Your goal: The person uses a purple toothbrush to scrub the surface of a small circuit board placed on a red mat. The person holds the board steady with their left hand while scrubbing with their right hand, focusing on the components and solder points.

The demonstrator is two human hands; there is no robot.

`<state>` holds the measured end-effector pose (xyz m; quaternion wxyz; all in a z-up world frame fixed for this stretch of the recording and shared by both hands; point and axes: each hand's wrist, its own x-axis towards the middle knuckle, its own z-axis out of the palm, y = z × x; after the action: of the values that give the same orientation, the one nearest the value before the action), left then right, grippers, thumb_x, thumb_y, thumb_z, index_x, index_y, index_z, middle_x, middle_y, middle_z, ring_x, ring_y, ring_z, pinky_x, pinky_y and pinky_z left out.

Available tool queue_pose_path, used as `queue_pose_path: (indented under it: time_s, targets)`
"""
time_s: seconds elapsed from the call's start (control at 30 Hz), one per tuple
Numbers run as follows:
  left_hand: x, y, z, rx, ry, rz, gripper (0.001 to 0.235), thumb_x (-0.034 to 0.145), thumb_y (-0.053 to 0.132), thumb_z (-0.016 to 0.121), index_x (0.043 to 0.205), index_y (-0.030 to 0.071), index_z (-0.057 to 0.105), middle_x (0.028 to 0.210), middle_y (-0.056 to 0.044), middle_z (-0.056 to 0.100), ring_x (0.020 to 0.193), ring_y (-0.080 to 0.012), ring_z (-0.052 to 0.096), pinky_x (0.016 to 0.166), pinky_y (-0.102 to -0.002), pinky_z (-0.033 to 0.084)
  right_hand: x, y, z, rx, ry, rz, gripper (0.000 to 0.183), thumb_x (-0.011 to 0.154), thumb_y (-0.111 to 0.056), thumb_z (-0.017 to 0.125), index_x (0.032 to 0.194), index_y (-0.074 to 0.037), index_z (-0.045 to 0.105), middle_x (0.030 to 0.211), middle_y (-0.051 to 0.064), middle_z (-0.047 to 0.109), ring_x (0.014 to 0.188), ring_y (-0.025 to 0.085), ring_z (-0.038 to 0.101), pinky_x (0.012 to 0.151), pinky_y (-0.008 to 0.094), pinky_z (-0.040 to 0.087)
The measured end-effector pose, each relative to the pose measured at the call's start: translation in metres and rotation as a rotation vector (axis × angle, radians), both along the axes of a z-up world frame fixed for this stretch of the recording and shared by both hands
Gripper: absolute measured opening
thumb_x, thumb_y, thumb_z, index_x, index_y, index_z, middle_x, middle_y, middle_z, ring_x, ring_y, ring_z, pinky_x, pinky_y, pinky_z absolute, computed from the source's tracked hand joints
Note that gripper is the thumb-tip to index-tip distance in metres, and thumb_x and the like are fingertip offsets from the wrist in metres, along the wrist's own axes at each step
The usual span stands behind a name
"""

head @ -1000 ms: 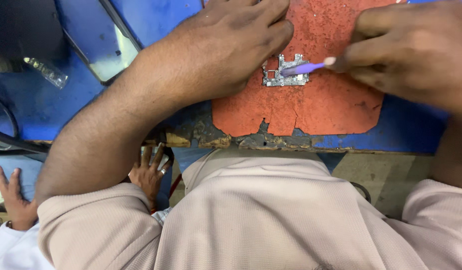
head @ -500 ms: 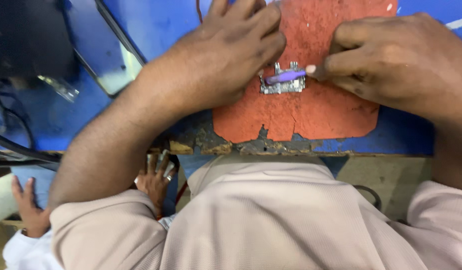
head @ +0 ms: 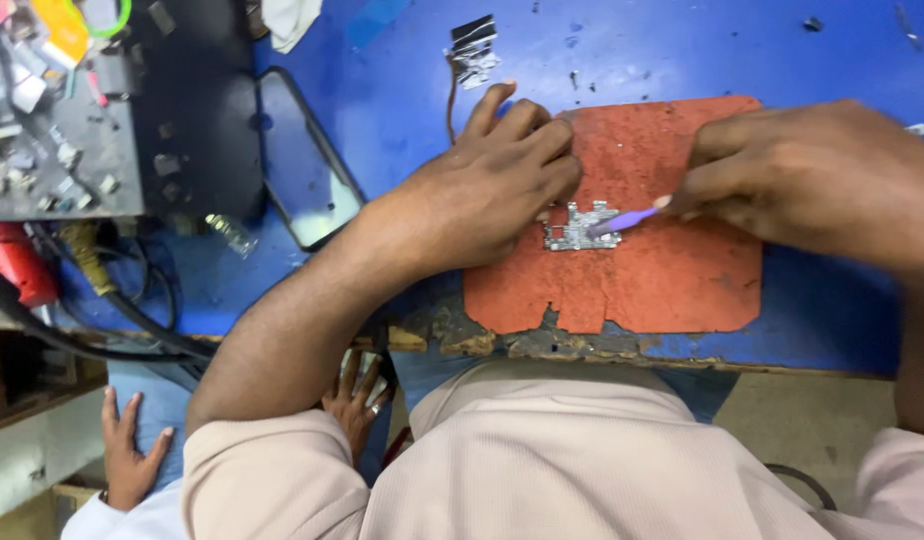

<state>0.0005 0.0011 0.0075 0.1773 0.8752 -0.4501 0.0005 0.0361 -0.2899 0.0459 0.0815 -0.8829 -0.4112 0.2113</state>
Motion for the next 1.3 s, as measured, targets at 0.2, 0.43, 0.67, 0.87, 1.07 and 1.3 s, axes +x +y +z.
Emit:
queue_pose_path:
  time_s: [0.2, 0.43, 0.67, 0.87, 1.07, 1.3]
  targets:
    - [0.003, -0.002, 0.003, -0.033, 0.036, -0.004, 0.025, 0.080, 0.007, 0.067, 0.104, 0.005, 0.065, 0.112, -0.013, 0.055, 0.114, -0.0342, 0.050, 0.114, -0.063, 0.029, -0.009, 0.008, -0.014, -0.029, -0.127, 0.117, 0.024, 0.072, -0.010, 0.071, 0.095, -0.018, 0.073, 0.097, -0.003, 0.070, 0.100, 0.024, 0.068, 0.075, 0.037, 0.057]
    - [-0.001, -0.004, -0.004, -0.068, 0.063, 0.013, 0.026, 0.084, 0.005, 0.066, 0.110, 0.008, 0.066, 0.114, -0.012, 0.055, 0.119, -0.0334, 0.051, 0.117, -0.065, 0.027, 0.000, 0.004, -0.020, 0.192, -0.173, 0.016, 0.023, 0.069, -0.001, 0.068, 0.089, -0.012, 0.069, 0.096, 0.001, 0.071, 0.096, 0.027, 0.066, 0.079, 0.042, 0.053]
    - [-0.001, -0.005, -0.007, -0.080, 0.079, 0.017, 0.026, 0.082, 0.007, 0.068, 0.107, 0.012, 0.067, 0.115, -0.012, 0.056, 0.120, -0.0346, 0.050, 0.116, -0.065, 0.025, 0.001, 0.007, -0.025, 0.226, -0.219, 0.018, 0.020, 0.068, 0.005, 0.066, 0.083, -0.009, 0.068, 0.095, 0.004, 0.070, 0.098, 0.029, 0.065, 0.084, 0.043, 0.049]
    - [0.000, -0.006, -0.009, -0.088, 0.043, 0.020, 0.028, 0.082, 0.006, 0.068, 0.109, 0.012, 0.069, 0.117, -0.012, 0.056, 0.121, -0.0342, 0.050, 0.116, -0.065, 0.025, -0.007, 0.019, -0.026, 0.191, -0.150, 0.048, 0.013, 0.068, 0.002, 0.072, 0.076, -0.008, 0.068, 0.084, 0.006, 0.068, 0.090, 0.030, 0.067, 0.081, 0.045, 0.052]
    - [-0.001, -0.005, -0.009, -0.060, 0.048, 0.018, 0.033, 0.078, 0.003, 0.067, 0.110, 0.012, 0.069, 0.117, -0.011, 0.057, 0.120, -0.0341, 0.051, 0.116, -0.064, 0.026, 0.002, 0.011, -0.020, 0.291, -0.112, -0.011, 0.020, 0.066, 0.005, 0.069, 0.082, -0.007, 0.069, 0.083, 0.007, 0.067, 0.087, 0.032, 0.065, 0.080, 0.046, 0.050]
    - [-0.001, -0.003, -0.006, -0.095, 0.032, -0.003, 0.033, 0.077, 0.002, 0.067, 0.110, 0.010, 0.070, 0.119, -0.013, 0.057, 0.122, -0.0352, 0.051, 0.116, -0.064, 0.026, 0.003, 0.008, -0.027, 0.235, -0.077, 0.036, 0.024, 0.064, 0.006, 0.068, 0.083, -0.009, 0.070, 0.085, 0.005, 0.069, 0.089, 0.030, 0.066, 0.083, 0.045, 0.052]
